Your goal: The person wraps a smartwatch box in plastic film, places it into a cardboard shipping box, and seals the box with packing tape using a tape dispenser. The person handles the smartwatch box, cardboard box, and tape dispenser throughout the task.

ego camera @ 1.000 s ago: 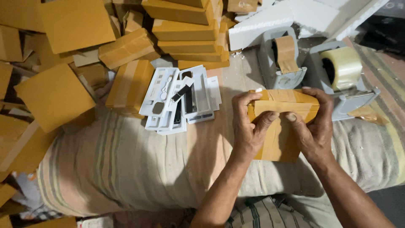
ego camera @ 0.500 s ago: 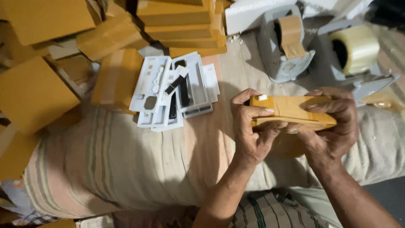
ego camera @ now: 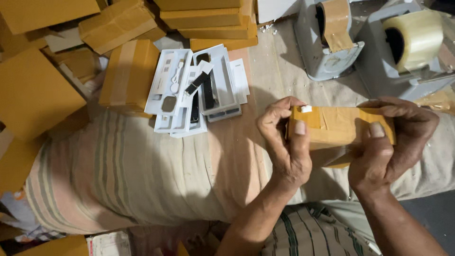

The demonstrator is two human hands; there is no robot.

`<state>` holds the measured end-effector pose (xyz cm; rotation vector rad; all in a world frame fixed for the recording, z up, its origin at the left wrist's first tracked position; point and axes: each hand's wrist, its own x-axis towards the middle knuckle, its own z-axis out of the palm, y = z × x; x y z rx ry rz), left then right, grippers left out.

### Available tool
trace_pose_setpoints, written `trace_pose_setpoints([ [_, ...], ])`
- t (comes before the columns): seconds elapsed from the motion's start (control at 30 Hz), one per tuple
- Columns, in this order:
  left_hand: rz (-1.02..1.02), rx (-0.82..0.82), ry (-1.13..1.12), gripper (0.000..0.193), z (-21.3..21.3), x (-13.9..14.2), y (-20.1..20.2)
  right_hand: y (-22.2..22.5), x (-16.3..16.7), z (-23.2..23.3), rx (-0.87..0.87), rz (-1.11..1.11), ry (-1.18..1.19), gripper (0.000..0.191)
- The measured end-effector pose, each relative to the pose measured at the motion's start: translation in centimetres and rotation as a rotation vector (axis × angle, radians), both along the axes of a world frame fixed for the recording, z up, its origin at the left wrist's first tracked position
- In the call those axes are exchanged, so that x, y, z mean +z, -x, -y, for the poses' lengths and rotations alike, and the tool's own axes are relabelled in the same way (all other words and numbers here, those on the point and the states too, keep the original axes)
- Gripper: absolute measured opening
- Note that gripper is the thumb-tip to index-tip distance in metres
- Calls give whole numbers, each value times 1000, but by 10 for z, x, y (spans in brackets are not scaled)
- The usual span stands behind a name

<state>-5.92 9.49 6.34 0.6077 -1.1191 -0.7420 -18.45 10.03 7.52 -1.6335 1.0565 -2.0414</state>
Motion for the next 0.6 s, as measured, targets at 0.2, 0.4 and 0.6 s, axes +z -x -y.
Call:
trace_pose_setpoints([
  [0.2, -125, -58, 88, 43, 13, 3, -9, -7, 3, 6, -10, -24, 35, 36],
  [0.4, 367, 121, 204, 66, 16, 2, -25, -4, -2, 7, -55, -187, 108, 67],
  [0.6, 439, 197, 140, 50, 23, -10, -25, 12, -33, 35, -86, -169, 57, 70],
])
